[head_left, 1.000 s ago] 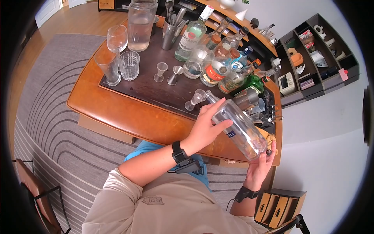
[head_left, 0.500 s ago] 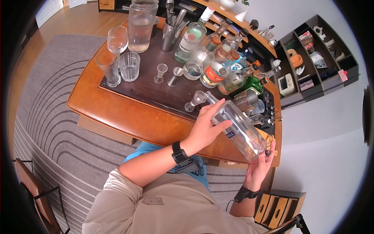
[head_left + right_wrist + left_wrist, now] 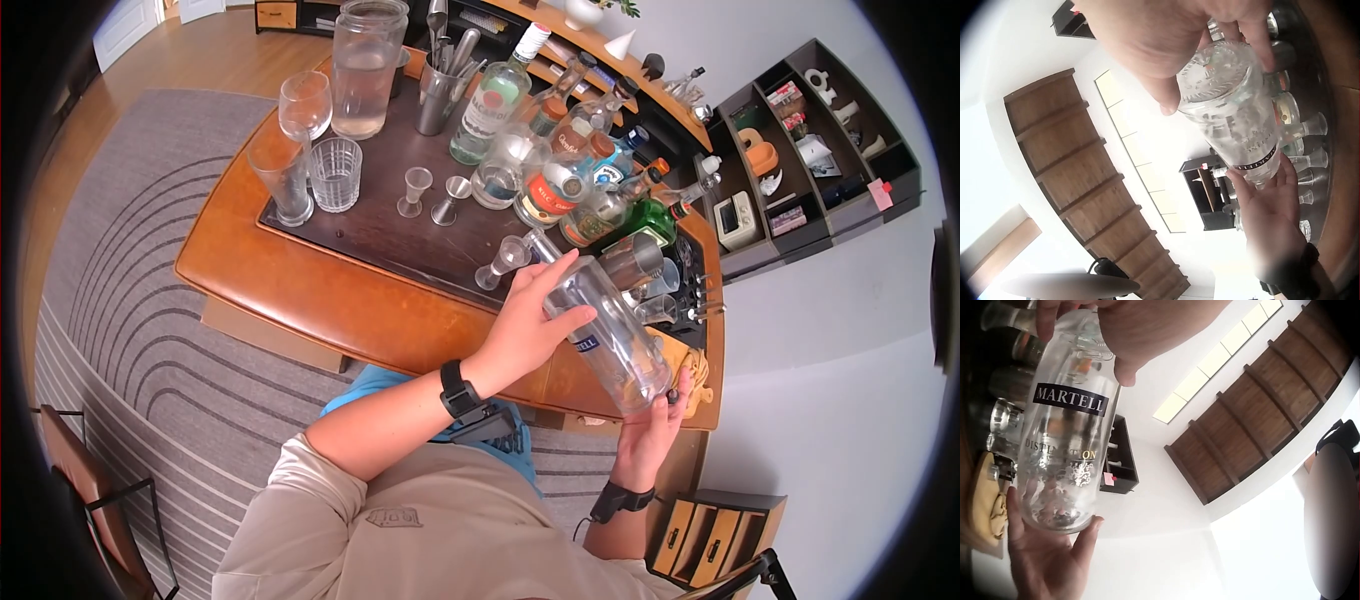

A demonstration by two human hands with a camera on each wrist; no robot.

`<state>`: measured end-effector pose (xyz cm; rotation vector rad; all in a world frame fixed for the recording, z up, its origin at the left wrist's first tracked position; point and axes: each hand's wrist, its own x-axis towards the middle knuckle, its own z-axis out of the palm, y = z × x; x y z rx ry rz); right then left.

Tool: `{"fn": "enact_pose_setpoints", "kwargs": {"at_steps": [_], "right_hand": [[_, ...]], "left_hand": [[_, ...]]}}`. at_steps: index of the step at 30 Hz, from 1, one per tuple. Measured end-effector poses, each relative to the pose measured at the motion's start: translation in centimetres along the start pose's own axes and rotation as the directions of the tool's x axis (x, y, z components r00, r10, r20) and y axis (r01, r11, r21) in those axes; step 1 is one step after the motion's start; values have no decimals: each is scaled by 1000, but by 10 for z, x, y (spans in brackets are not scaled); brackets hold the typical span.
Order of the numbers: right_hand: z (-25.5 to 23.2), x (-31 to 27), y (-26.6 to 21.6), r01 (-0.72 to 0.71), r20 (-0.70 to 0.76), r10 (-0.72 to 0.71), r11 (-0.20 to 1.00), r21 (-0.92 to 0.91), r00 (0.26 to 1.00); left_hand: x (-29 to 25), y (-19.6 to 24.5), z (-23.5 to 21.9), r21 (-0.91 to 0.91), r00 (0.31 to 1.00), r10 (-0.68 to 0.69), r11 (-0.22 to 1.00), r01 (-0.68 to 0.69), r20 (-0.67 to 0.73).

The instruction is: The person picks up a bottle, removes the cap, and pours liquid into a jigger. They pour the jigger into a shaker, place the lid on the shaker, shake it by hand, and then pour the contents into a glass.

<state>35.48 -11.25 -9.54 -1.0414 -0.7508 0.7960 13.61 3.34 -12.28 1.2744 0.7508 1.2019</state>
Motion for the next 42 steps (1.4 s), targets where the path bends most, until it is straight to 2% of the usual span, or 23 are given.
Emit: {"fn": "enact_pose_setpoints", "kwargs": {"at_steps": [5, 8, 11, 13, 16, 17, 18, 20, 26, 28, 29, 31, 32, 34, 35, 38, 40, 42], "right_hand": [[-2, -1, 3, 5, 12, -5, 1000, -1, 1000], [-2, -3, 5, -11, 16, 11, 1000, 20, 1000], [-5, -6, 12, -13, 18, 12, 998, 61, 1000], [-6, -9, 19, -27, 33, 24, 993, 118, 999], [-7, -16, 29, -80, 61, 75, 994, 70, 995], [-5, -19, 32, -71, 52, 67, 994, 88, 996], [0, -24, 32, -101, 52, 94, 982, 162, 994], [4, -30, 35, -122, 41, 116, 958, 259, 992], [8, -47, 51, -169, 60, 158, 927, 334, 986], [6, -50, 55, -217, 156, 170, 904, 368, 973], [6, -52, 57, -209, 132, 171, 902, 379, 976], [4, -53, 61, -293, 240, 211, 871, 393, 948], [1, -52, 65, -278, 206, 210, 874, 399, 956], [-2, -52, 75, -362, 351, 226, 846, 391, 909], [-2, -51, 78, -389, 384, 227, 818, 424, 895], [-2, -46, 91, -372, 346, 230, 822, 431, 909], [1, -41, 92, -331, 344, 179, 826, 456, 922], [7, -36, 86, -248, 323, 113, 874, 417, 940]], "left_hand": [[-1, 3, -1, 36, 999, 37, 999, -36, -11], [-2, 10, -2, 16, 1000, -6, 1000, 6, -2], [-2, 12, -1, 76, 1000, 25, 997, -25, -3], [-1, 19, -2, 245, 986, 163, 957, -152, -21], [-5, 40, -4, 252, 990, 141, 958, -140, 12], [-6, 40, -3, 341, 974, 226, 916, -212, -3], [-7, 42, -3, 353, 973, 229, 909, -220, 16], [-9, 46, -2, 145, 987, 159, 976, -161, 27], [-15, 49, -13, 40, 985, 101, 993, -107, 138], [-17, 51, -17, 53, 986, 83, 994, -92, 147], [-19, 51, -19, 105, 982, 132, 984, -147, 137], [-23, 58, -23, 185, 977, 173, 963, -194, 125], [-22, 58, -27, 245, 963, 228, 934, -258, 145], [-22, 62, -33, 330, 940, 292, 882, -337, 179], [-25, 67, -32, 353, 941, 288, 874, -334, 179], [-34, 84, -26, 444, 933, 307, 821, -359, 187], [-38, 95, -21, 649, 940, 288, 682, -337, 185], [-37, 90, -23, 664, 929, 314, 655, -360, 193]]}}
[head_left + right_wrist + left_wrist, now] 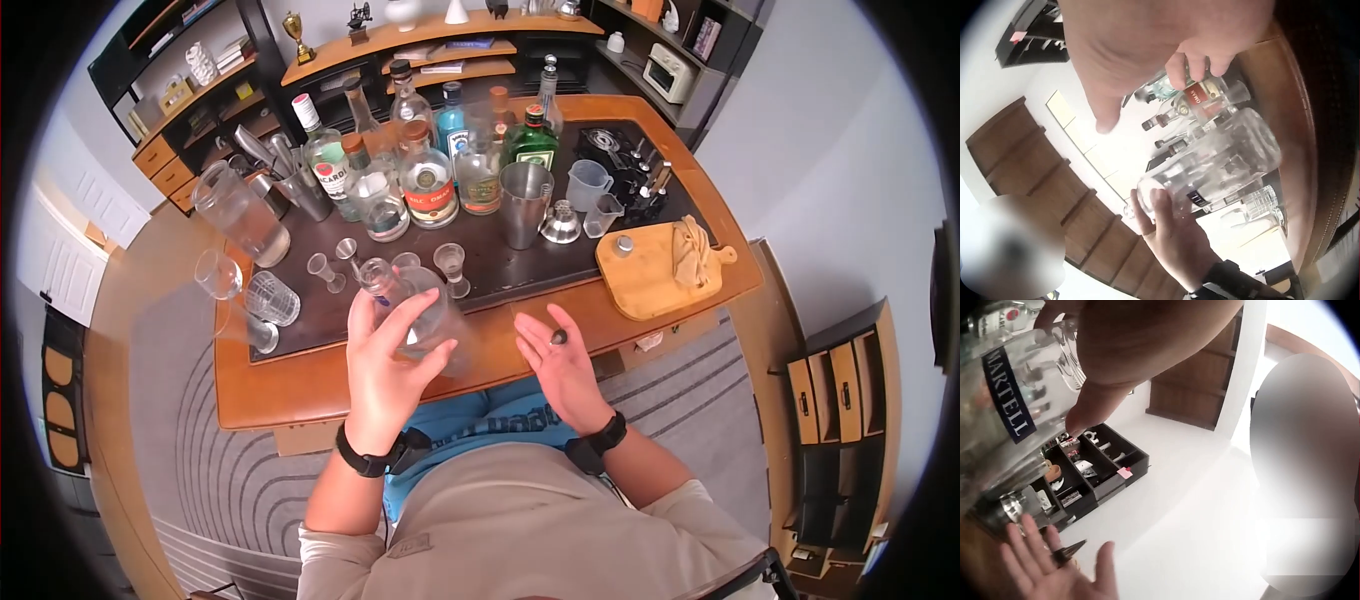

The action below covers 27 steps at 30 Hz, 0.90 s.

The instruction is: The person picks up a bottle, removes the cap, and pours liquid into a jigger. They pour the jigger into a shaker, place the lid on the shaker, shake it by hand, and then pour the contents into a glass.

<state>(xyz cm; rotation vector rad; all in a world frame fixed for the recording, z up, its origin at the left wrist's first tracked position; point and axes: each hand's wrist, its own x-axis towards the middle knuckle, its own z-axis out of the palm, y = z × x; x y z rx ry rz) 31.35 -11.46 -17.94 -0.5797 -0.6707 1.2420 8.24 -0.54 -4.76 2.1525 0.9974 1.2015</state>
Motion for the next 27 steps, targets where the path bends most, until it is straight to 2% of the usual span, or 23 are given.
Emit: {"fn": "enact_pose_setpoints", "kwargs": {"at_steps": [1, 2, 3, 4, 6, 7, 8, 10, 11, 13, 14, 16, 18, 20, 22, 24, 27], "right_hand": [[3, 6, -4, 3, 1, -3, 1000, 1, 1000], [7, 13, -9, 78, 52, -75, 995, -61, 996], [11, 21, -15, 155, 107, -142, 981, -120, 984], [18, 31, -24, 158, 110, -145, 980, -120, 983], [42, 50, -48, 372, 342, -250, 857, -356, 906], [63, 55, -64, 370, 351, -219, 812, -452, 910], [79, 66, -77, 375, 357, -221, 811, -449, 908], [104, 88, -95, 581, 616, -190, 615, -533, 765], [115, 99, -98, 586, 623, -188, 615, -528, 759], [136, 119, -98, 755, 767, -169, 399, -520, 618], [143, 127, -96, 761, 777, -165, 402, -510, 608], [156, 140, -93, 807, 812, -160, 322, -494, 561], [161, 150, -90, 816, 820, -170, 329, -475, 546], [162, 156, -93, 846, 849, -51, 124, -518, 527], [166, 158, -94, 849, 852, -48, 124, -514, 522], [169, 160, -98, 856, 848, 128, -26, -516, 515], [176, 157, -93, 857, 840, 178, -44, -513, 512]], "left_hand": [[-1, -4, 0, 96, 1000, 28, 995, -29, 12], [-1, -7, 0, 192, 998, 55, 980, -58, 25], [-1, -7, 0, 192, 998, 59, 979, -62, 24], [-1, -6, 1, 193, 997, 49, 979, -58, 54], [-4, -6, 3, 197, 996, 41, 979, -55, 78], [-6, -7, 5, 228, 996, 41, 972, -57, 76], [-7, -8, 6, 259, 996, 40, 964, -59, 76], [-7, -9, 6, 257, 996, 46, 964, -64, 74], [-6, -10, 5, 269, 996, 51, 961, -69, 73], [-8, -14, 3, 286, 994, 64, 954, -86, 86], [-7, -15, 5, 260, 993, 92, 959, -110, 80], [-10, -13, 4, 280, 994, 67, 956, -89, 89], [-9, -14, 3, 253, 993, 91, 962, -106, 69], [-11, -17, 1, 228, 993, 111, 966, -119, 50], [-10, -20, 3, 225, 987, 145, 962, -156, 66], [-10, -19, 3, 220, 989, 135, 964, -146, 62], [-9, -20, 3, 205, 986, 146, 966, -159, 77]]}}
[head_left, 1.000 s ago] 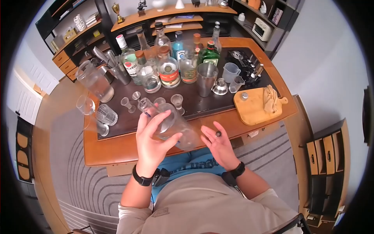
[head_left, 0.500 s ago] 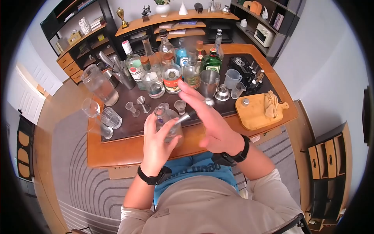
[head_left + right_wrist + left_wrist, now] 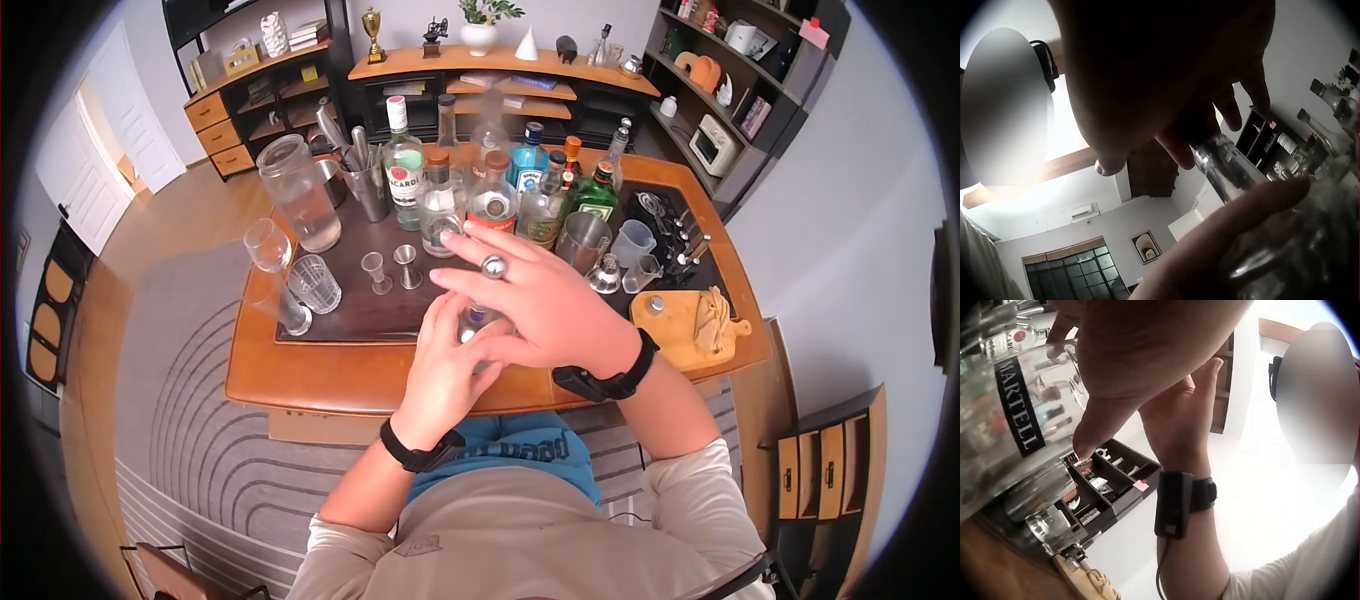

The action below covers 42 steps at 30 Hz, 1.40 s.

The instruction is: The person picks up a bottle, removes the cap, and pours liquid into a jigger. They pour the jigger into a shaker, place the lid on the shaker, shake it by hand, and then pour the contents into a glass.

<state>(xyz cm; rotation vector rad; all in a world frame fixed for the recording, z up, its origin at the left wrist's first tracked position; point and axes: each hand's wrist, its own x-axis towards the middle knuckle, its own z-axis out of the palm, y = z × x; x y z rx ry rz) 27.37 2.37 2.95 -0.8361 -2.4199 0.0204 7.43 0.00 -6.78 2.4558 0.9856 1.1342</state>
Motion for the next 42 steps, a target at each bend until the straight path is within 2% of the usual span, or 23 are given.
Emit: {"fn": "enact_pose_setpoints", "kwargs": {"at_steps": [2, 9, 13, 16, 17, 19, 22, 24, 25, 27, 28, 30, 31, 32, 33, 35, 36, 37, 38, 39, 40, 41, 42], "right_hand": [[7, 1, -4, -36, -1, 36, 999, 2, 999], [14, -5, -5, -24, 25, 25, 998, -54, 999], [15, -6, -4, -20, -25, 20, 1000, -15, 1000], [16, -7, -4, -32, -10, 32, 999, -8, 999], [16, -7, -3, -41, 12, 41, 999, 0, 999], [19, -8, 0, -53, 43, 54, 998, -15, 998], [13, -11, -3, -80, 19, 80, 997, 3, 997], [8, -13, -5, -182, 131, 154, 955, 235, 979], [7, -17, -6, -181, 123, 156, 955, 234, 980], [9, -32, -6, -210, 89, 190, 894, 396, 978], [15, -41, -3, -204, 82, 187, 895, 396, 979], [37, -64, 3, -148, -206, 242, 909, 389, 948], [48, -74, 1, -140, -211, 235, 911, 388, 949], [61, -85, -5, -273, -144, 425, 769, 578, 894], [75, -95, -11, -376, -36, 584, 568, 732, 811], [102, -114, -19, -429, 26, 574, 580, 693, 818], [113, -119, -26, -372, -41, 534, 639, 673, 844], [114, -119, -33, -379, -14, 528, 628, 680, 849], [121, -118, -37, -371, -27, 512, 657, 657, 859], [128, -115, -39, -362, -39, 494, 687, 631, 869], [131, -111, -43, -377, -50, 477, 751, 542, 877], [136, -109, -46, -378, -47, 478, 747, 547, 877], [141, -106, -46, -398, 15, 469, 730, 556, 883]], "left_hand": [[0, -2, 2, 5, 1000, 8, 1000, -8, -7], [-3, 0, 4, 5, 999, -7, 1000, 7, -42], [0, -5, 3, -55, 999, -36, 998, 34, -30], [4, -12, -10, 61, 989, 111, 991, -117, 93], [9, -17, -16, 61, 987, 116, 991, -123, 108], [18, -25, -26, 7, 953, 158, 986, -165, 260], [34, -25, -37, -235, 932, 120, 971, -38, 343], [40, -29, -42, -278, 908, 158, 959, -48, 387], [42, -28, -44, -325, 888, 189, 945, -48, 419], [44, -25, -43, -320, 891, 169, 947, -28, 422], [43, -25, -43, -317, 912, 145, 948, -18, 383], [40, -21, -44, -335, 947, 93, 942, 17, 308], [36, -21, -46, -329, 948, 94, 944, 12, 304], [31, -24, -48, -319, 962, 34, 946, 56, 270], [25, -25, -50, -310, 972, -26, 945, 101, 235], [13, -25, -57, -237, 984, -20, 969, 63, 180], [6, -24, -61, -272, 978, -128, 947, 169, 163], [-2, -24, -66, -308, 959, -239, 911, 276, 153], [-5, -22, -71, -232, 962, -248, 935, 268, 114], [-9, -17, -79, -245, 911, -389, 878, 412, 138], [-10, -17, -84, -242, 929, -360, 897, 371, 89], [-12, -17, -89, -236, 942, -334, 912, 334, 42], [-13, -14, -97, -308, 899, -434, 848, 431, 61]]}}
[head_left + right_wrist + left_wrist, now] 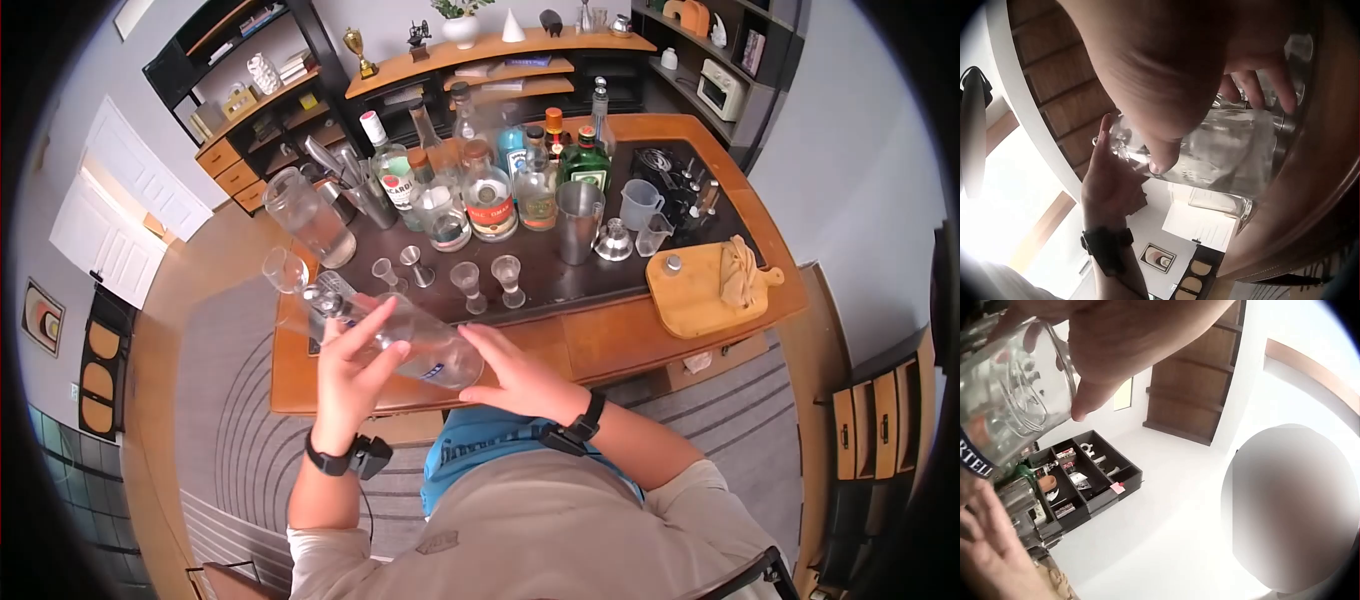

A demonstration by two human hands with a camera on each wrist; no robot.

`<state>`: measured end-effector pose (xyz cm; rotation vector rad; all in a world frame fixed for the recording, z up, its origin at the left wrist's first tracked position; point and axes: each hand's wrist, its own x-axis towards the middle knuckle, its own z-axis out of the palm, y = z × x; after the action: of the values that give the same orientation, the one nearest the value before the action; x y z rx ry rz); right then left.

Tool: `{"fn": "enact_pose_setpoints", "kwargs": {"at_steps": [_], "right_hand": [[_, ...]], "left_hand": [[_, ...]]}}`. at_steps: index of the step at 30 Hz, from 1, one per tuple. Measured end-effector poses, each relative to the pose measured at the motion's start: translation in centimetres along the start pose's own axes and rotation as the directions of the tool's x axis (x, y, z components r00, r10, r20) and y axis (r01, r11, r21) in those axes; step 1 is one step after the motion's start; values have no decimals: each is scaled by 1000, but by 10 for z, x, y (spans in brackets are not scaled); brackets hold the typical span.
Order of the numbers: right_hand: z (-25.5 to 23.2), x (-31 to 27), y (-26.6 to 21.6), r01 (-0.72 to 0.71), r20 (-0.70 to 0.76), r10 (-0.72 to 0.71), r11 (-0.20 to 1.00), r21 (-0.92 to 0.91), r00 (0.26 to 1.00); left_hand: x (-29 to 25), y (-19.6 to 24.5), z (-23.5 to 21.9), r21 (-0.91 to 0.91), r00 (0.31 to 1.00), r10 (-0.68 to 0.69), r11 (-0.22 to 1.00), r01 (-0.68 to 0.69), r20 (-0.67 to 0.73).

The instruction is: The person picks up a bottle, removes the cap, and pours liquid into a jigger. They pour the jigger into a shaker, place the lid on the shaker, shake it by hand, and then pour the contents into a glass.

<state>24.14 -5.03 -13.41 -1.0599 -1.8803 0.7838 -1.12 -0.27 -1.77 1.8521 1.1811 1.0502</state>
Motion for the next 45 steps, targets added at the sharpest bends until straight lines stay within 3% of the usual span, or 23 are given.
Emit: {"fn": "enact_pose_setpoints", "kwargs": {"at_steps": [1, 3, 4, 5, 8, 9, 11, 13, 14, 16, 17, 19, 27, 30, 43, 45], "right_hand": [[1, 5, 2, -21, 58, 20, 1000, 6, 998], [3, 9, 1, -6, 69, 4, 1000, 23, 998], [4, 9, 4, -10, 62, 8, 999, 31, 998], [5, 7, 7, -13, 57, 11, 999, 39, 998], [3, -6, 24, -35, 51, 33, 998, 46, 998], [-1, -12, 27, -23, 56, 20, 999, 47, 998], [-12, -26, 35, -106, 24, 104, 989, 102, 994], [-24, -40, 45, -110, -22, 113, 987, 121, 993], [-31, -47, 49, -124, -71, 135, 982, 142, 988], [-42, -62, 60, -120, -134, 138, 983, 139, 981], [-48, -68, 66, -119, -200, 145, 983, 136, 969], [-59, -81, 71, -143, -259, 175, 980, 137, 950], [-91, -112, 66, -199, -375, 229, 973, 117, 898], [-95, -119, 64, -230, -379, 266, 964, 137, 886], [-96, -118, 74, -253, -397, 294, 955, 152, 870], [-96, -115, 72, -254, -395, 291, 956, 144, 871]], "left_hand": [[2, 13, -6, -112, 1000, 22, 994, -22, -7], [8, 24, -26, 12, 994, 98, 995, -97, -40], [12, 29, -38, -6, 998, 44, 999, -44, -51], [18, 32, -48, 80, 986, 137, 988, -130, -91], [45, 46, -68, 53, 967, 166, 986, -159, -191], [56, 47, -76, 133, 951, 209, 974, -182, -227], [82, 46, -87, 216, 928, 259, 955, -204, -267], [114, 34, -91, 452, 846, 492, 814, -365, -203], [129, 32, -91, 456, 842, 499, 810, -369, -206], [153, 23, -84, 639, 805, 585, 658, -399, -98], [167, 14, -81, 619, 800, 595, 657, -431, -75], [185, -3, -70, 556, 832, 551, 711, -430, -60], [219, -70, -41, 472, 847, 532, 742, -477, 20], [226, -90, -34, 465, 890, 455, 782, -415, 28], [249, -114, -18, 374, 918, 393, 845, -383, 52], [248, -115, -16, 351, 949, 308, 884, -309, 62]]}}
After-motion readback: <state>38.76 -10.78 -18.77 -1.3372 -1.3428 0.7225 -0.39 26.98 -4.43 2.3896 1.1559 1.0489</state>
